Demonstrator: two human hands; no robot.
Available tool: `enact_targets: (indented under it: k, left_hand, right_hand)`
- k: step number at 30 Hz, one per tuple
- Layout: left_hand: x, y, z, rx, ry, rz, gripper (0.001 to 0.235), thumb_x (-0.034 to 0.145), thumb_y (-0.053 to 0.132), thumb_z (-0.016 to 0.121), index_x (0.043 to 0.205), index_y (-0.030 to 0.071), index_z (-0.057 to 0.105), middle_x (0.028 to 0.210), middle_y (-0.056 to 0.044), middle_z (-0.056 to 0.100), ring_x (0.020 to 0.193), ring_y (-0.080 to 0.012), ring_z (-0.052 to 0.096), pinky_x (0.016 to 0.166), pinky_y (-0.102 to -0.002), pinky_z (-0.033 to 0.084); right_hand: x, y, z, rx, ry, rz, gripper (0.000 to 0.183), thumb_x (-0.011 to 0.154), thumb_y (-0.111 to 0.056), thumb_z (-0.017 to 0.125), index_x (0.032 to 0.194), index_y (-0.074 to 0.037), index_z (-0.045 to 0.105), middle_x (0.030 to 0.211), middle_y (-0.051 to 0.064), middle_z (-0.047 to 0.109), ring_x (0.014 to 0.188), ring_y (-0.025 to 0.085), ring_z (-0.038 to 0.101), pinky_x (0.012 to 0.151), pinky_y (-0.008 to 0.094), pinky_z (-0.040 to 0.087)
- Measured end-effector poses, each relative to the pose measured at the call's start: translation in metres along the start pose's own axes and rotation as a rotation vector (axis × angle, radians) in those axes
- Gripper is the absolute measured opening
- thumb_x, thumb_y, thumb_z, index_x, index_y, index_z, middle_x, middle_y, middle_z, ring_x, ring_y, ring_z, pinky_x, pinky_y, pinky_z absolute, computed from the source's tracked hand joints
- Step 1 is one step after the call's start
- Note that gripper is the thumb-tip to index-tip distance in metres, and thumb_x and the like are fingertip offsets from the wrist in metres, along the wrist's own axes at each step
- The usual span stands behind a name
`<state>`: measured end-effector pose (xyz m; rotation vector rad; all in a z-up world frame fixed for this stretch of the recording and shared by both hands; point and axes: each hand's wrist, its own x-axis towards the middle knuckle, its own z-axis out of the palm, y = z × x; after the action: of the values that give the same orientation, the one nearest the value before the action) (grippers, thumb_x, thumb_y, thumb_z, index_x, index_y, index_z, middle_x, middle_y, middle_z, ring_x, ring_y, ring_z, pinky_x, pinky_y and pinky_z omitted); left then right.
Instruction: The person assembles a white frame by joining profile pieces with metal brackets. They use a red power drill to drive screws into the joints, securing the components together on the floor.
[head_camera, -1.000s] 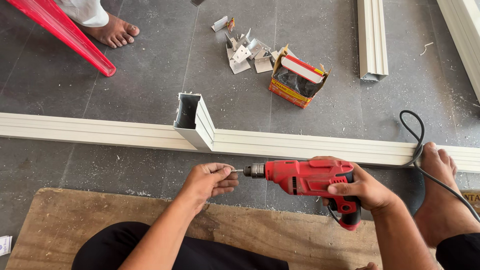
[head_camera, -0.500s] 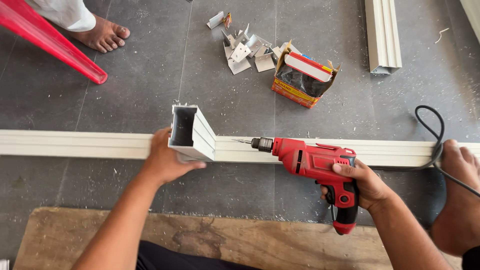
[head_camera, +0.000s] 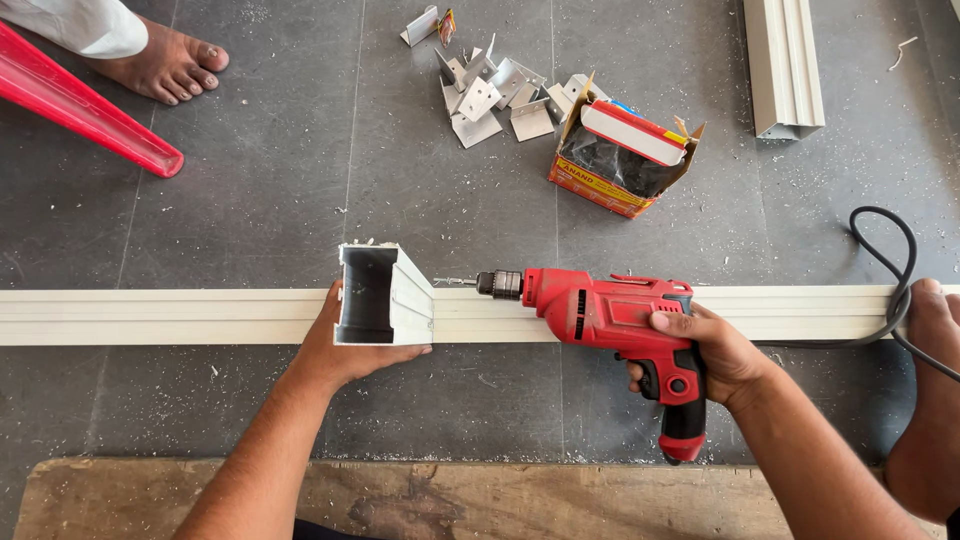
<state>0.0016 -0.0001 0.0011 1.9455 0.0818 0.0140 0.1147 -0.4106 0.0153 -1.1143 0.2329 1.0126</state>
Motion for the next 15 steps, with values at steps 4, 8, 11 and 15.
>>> enact_targets:
  k: [4,8,11,15]
  left_hand:
    - [-0.005,-0.008,0.001,-0.081,0.019,0.016,0.078,0.052,0.024,0.1,0.118,0.009,0.062,0.107,-0.005,0.075,0.104,-0.0192,0.073,0.091,-0.037,0.06]
    - [-0.005,-0.018,0.004,0.044,0.074,0.121,0.089,0.051,0.03,0.102,0.125,0.009,0.056,0.114,-0.008,0.071,0.11,-0.0217,0.069,0.095,-0.039,0.058]
    - [-0.005,-0.021,0.005,0.154,0.07,0.125,0.091,0.051,0.033,0.103,0.126,0.009,0.058,0.115,-0.009,0.071,0.111,-0.023,0.07,0.097,-0.04,0.058]
    - [-0.006,-0.02,0.003,0.045,0.046,0.042,0.096,0.05,0.036,0.101,0.13,0.008,0.055,0.118,-0.009,0.071,0.114,-0.0239,0.07,0.098,-0.04,0.058]
  right_hand:
    - [-0.002,0.002,-0.005,-0.001,0.013,0.015,0.072,0.076,-0.03,0.078,0.134,0.004,0.054,0.09,0.018,0.072,0.066,0.027,0.073,0.062,0.049,0.064]
    - [-0.003,0.003,-0.009,-0.017,0.02,0.035,0.072,0.075,-0.031,0.079,0.132,0.005,0.054,0.086,0.021,0.072,0.063,0.028,0.074,0.06,0.047,0.064]
    - [-0.004,0.003,-0.009,-0.026,0.042,0.058,0.071,0.074,-0.031,0.078,0.13,0.006,0.054,0.085,0.021,0.072,0.063,0.029,0.074,0.06,0.046,0.064]
    - [-0.003,0.003,-0.005,-0.031,0.035,0.042,0.076,0.073,-0.031,0.08,0.136,0.002,0.054,0.085,0.02,0.072,0.062,0.027,0.073,0.059,0.045,0.064]
